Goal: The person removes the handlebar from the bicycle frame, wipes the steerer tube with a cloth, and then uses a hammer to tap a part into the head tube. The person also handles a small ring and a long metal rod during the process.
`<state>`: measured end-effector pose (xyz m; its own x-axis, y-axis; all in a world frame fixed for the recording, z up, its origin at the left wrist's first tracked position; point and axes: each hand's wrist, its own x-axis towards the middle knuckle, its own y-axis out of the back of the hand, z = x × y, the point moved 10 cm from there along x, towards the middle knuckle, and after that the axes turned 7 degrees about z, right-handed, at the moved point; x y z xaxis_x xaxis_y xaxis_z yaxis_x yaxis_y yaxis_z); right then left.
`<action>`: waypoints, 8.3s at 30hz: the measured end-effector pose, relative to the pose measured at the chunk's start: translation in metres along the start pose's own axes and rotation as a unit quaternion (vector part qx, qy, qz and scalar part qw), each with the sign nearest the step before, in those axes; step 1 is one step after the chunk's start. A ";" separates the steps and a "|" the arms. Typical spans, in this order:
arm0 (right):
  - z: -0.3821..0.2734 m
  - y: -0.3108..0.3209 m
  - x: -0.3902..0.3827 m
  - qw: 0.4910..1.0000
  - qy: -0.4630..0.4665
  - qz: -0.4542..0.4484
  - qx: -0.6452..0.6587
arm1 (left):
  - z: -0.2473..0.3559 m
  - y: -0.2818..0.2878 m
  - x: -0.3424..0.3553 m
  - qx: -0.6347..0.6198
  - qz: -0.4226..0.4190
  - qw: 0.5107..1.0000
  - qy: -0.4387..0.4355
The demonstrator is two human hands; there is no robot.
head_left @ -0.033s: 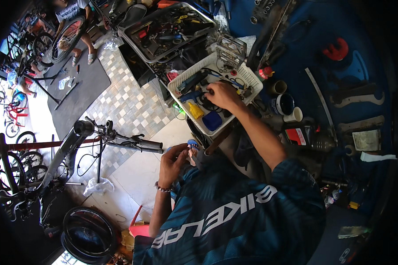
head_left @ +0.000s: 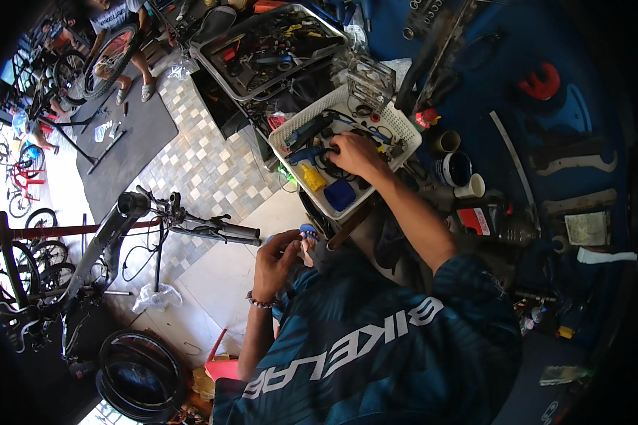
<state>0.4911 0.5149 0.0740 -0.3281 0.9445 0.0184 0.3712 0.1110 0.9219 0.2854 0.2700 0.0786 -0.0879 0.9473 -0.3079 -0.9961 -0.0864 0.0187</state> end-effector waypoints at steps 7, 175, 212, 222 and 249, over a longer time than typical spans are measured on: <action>0.000 -0.016 0.009 0.997 0.004 -0.068 -0.041 | 0.005 0.013 -0.001 0.048 0.065 0.997 -0.018; -0.043 0.008 0.049 0.962 0.264 0.053 -0.033 | 0.057 0.021 -0.010 0.092 0.158 0.978 -0.096; -0.018 -0.013 0.045 0.986 0.154 -0.063 0.032 | 0.050 0.036 -0.009 0.057 0.143 0.985 -0.078; 0.067 0.028 0.043 0.992 -0.072 0.041 0.099 | 0.039 0.051 -0.011 0.067 0.154 0.983 -0.078; -0.204 0.058 -0.095 0.916 0.220 -0.041 0.333 | 0.049 0.050 0.003 -0.285 0.129 0.949 -0.017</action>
<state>0.3665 0.3684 0.2052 -0.6430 0.7242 0.2492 0.7287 0.4782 0.4903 0.2350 0.2831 0.1252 -0.3388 0.8801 -0.3326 -0.7749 -0.4615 -0.4319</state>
